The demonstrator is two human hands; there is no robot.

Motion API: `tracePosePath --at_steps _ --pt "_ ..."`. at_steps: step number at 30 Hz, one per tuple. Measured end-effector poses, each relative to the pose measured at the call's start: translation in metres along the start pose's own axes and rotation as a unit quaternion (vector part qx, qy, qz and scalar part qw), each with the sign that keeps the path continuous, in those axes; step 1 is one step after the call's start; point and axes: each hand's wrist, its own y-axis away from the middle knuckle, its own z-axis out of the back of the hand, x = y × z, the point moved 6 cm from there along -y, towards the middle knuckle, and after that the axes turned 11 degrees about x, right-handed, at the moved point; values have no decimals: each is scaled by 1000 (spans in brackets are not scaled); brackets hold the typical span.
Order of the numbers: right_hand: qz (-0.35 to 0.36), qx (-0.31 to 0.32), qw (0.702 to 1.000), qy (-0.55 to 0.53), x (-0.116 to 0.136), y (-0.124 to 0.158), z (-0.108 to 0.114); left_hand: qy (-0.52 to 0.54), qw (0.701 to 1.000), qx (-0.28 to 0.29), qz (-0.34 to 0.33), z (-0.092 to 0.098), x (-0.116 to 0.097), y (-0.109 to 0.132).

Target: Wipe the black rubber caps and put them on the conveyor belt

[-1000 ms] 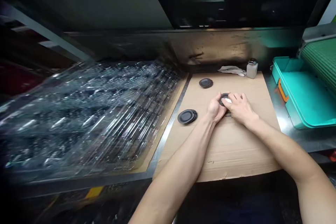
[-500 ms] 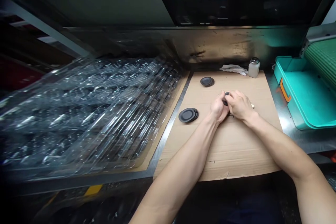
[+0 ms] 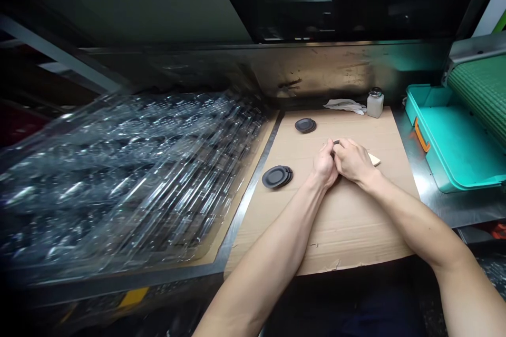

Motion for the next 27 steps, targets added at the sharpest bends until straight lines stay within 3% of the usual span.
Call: tracePosePath --at_steps 4,8,11,14,17,20,25,27 --pt "-60 -22 998 26 -7 1 2 2 1000 -15 -5 4 3 -1" --pt "-36 9 999 16 0 6 -3 -27 1000 4 12 6 8 -2" --pt "-23 -25 999 8 2 5 -1 -17 1000 16 -3 3 10 -1" --pt "-80 -49 995 23 -5 4 3 -3 1000 -14 -22 2 6 0" --pt "-110 -8 994 17 -6 7 0 -11 1000 -21 -2 1 4 1" --pt "-72 20 997 -19 1 9 -1 -10 1000 -5 10 -2 4 2" --pt "-111 -56 991 -55 -12 6 8 -6 1000 -14 -23 -6 4 3" --pt "-83 -62 991 -80 -14 3 8 -12 999 -16 -25 -6 4 3"
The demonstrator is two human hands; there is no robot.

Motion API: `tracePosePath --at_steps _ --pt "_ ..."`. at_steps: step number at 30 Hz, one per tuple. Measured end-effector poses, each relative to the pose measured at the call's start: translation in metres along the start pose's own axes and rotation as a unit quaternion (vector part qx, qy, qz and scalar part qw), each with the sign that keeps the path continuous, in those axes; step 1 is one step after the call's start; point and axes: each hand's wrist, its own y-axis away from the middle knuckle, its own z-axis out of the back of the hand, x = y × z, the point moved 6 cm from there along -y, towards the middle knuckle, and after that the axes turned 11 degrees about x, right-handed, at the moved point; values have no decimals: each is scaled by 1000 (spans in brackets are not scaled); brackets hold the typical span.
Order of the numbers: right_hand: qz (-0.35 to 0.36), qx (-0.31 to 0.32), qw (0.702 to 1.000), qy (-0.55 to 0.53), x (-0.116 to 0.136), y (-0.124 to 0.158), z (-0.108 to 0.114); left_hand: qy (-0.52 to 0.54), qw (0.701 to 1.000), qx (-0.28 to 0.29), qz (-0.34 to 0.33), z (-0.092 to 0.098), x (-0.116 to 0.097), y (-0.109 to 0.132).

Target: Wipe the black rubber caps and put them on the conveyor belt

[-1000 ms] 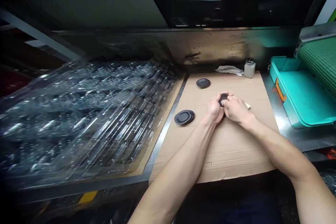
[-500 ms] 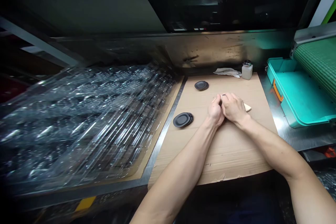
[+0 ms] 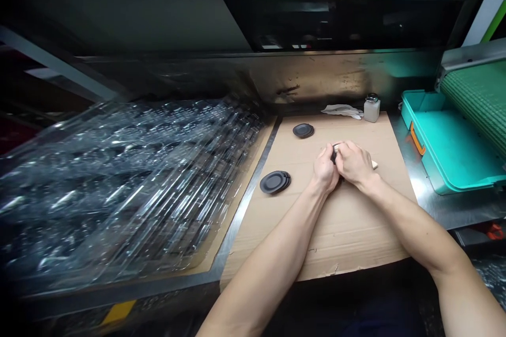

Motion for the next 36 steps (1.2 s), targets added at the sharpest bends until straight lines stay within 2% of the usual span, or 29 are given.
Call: tracePosePath --at_steps 3,5,8,11,13,15,17,19,21,23,25,28,30,33,36 --pt "84 36 995 -36 5 -1 -2 0 1000 8 7 2 -1 0" --pt "107 75 991 -19 6 0 -4 8 1000 10 18 5 -1 -1" --pt "63 101 992 35 -2 2 -5 9 999 1 35 6 1 -2" --pt "17 47 997 66 -7 2 2 12 1000 -5 23 5 2 -3" --pt "54 43 996 59 -2 3 3 15 1000 -7 13 5 3 -4" --pt "100 87 990 51 2 3 -2 15 1000 -9 23 7 4 -4" --pt "82 106 989 64 -1 4 -3 12 999 -8 46 9 6 -4" --pt "42 76 993 77 -5 4 1 10 999 -5 49 10 7 -4" --pt "63 69 993 68 -1 4 3 9 999 -6 44 10 6 -4" --pt "95 96 989 62 3 5 1 14 998 -13 55 10 5 -4" --pt "59 90 991 79 -3 4 5 30 997 -15 76 11 1 -4" --pt "-47 -3 994 95 -28 4 21 53 993 4 102 10 -7 -4" --pt "-85 -43 992 81 -48 4 28 58 989 20 133 10 -9 -3" --pt "-111 -36 990 76 -75 2 30 71 984 29 162 12 -13 -2" --pt "-102 -35 989 97 -83 4 36 91 982 39 159 13 -18 -2"
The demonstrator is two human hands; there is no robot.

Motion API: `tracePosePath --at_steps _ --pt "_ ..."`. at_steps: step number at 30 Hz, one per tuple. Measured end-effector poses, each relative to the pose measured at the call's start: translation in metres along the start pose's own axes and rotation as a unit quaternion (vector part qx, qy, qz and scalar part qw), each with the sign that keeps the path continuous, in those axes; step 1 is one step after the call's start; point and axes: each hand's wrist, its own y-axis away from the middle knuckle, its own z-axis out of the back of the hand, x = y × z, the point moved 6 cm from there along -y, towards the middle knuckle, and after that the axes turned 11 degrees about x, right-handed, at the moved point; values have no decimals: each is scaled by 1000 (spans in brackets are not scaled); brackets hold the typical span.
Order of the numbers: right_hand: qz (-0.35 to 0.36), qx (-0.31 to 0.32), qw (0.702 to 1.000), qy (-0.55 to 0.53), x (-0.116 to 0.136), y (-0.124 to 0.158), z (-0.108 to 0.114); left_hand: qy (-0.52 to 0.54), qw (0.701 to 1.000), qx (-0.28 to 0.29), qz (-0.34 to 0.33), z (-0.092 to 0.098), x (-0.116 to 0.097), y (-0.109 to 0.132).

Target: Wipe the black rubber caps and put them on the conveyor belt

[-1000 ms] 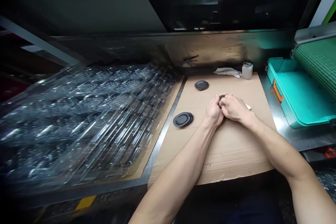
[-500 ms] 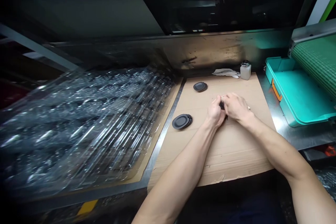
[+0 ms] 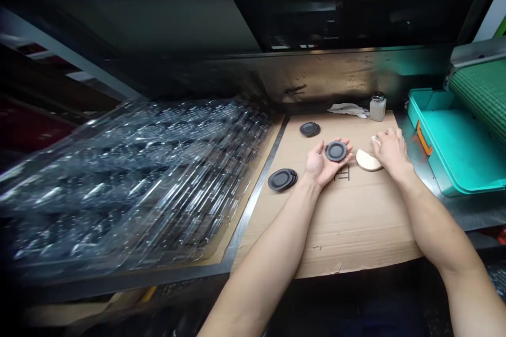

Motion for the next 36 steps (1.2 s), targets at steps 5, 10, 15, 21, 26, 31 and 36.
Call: tracePosePath --at_steps 5,10,15,21,26,31,36 --pt "137 104 985 -6 32 15 -1 23 999 23 -4 0 -7 1" --pt "157 157 975 1 45 20 -11 23 999 38 1 0 -9 -1" --pt "129 166 978 1 36 17 -14 9 998 57 -2 -3 -11 -2" --pt "105 169 980 -18 29 12 -21 2 1000 27 -3 0 -9 -5" --pt "194 26 970 -147 49 14 -9 -71 997 3 -18 6 -1 -11" --pt "212 3 961 -178 53 13 -19 -131 991 34 1 1 8 -9" --pt "135 -41 977 -160 25 0 -24 -94 993 43 47 -3 4 -3"
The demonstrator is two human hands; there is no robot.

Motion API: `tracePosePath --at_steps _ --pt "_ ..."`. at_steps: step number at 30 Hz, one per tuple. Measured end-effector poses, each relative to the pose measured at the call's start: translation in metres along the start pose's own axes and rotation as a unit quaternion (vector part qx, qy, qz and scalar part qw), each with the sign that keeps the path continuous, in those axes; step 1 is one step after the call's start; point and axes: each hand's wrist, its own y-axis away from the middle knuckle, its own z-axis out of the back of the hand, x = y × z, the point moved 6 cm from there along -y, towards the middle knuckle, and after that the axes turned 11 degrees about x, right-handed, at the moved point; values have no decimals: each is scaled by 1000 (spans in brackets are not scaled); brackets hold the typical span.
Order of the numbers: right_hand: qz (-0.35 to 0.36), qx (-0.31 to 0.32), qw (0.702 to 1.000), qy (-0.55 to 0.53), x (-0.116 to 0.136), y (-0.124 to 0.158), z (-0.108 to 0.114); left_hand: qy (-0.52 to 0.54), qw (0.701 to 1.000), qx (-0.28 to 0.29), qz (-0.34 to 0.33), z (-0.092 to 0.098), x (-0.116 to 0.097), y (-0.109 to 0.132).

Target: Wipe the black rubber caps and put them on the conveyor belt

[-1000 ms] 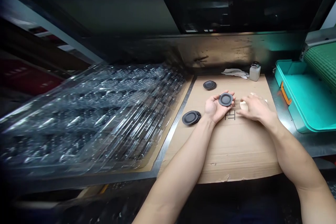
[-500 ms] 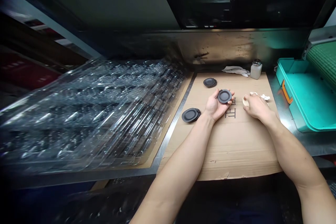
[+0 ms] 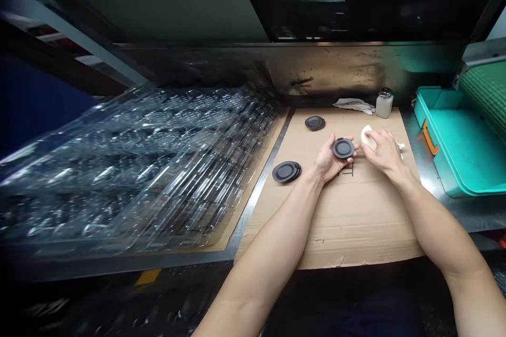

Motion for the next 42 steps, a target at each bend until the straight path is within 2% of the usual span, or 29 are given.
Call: tracePosePath --at_steps 5,7,10,13,15,19,23,26,29,32,37,42 --pt "17 109 993 40 12 3 -8 105 994 16 -24 0 -17 6" --pt "14 108 992 63 15 4 -2 137 990 19 -14 0 -20 8" --pt "-55 71 987 136 1 4 12 183 982 24 24 -3 -19 11" --pt "-120 110 968 190 -22 3 15 199 978 37 40 -8 -19 13" --pt "-126 127 970 164 -30 1 14 190 980 40 38 -11 -19 13" --pt "-59 63 996 29 -16 -5 17 123 991 23 48 -13 -13 13" --pt "-3 36 998 -56 8 -3 9 18 998 21 63 -15 -1 9" --pt "58 43 994 -80 24 -1 2 -65 996 21 53 -15 8 5" --pt "110 37 991 -63 33 1 1 -137 990 -3 27 -15 13 3" --pt "103 49 993 -16 36 2 0 -212 977 -18 -2 -15 15 2" --pt "49 77 994 68 40 6 1 -377 924 -51 -31 -12 9 7" --pt "21 104 988 112 40 6 4 -418 907 -12 -53 -23 4 15"
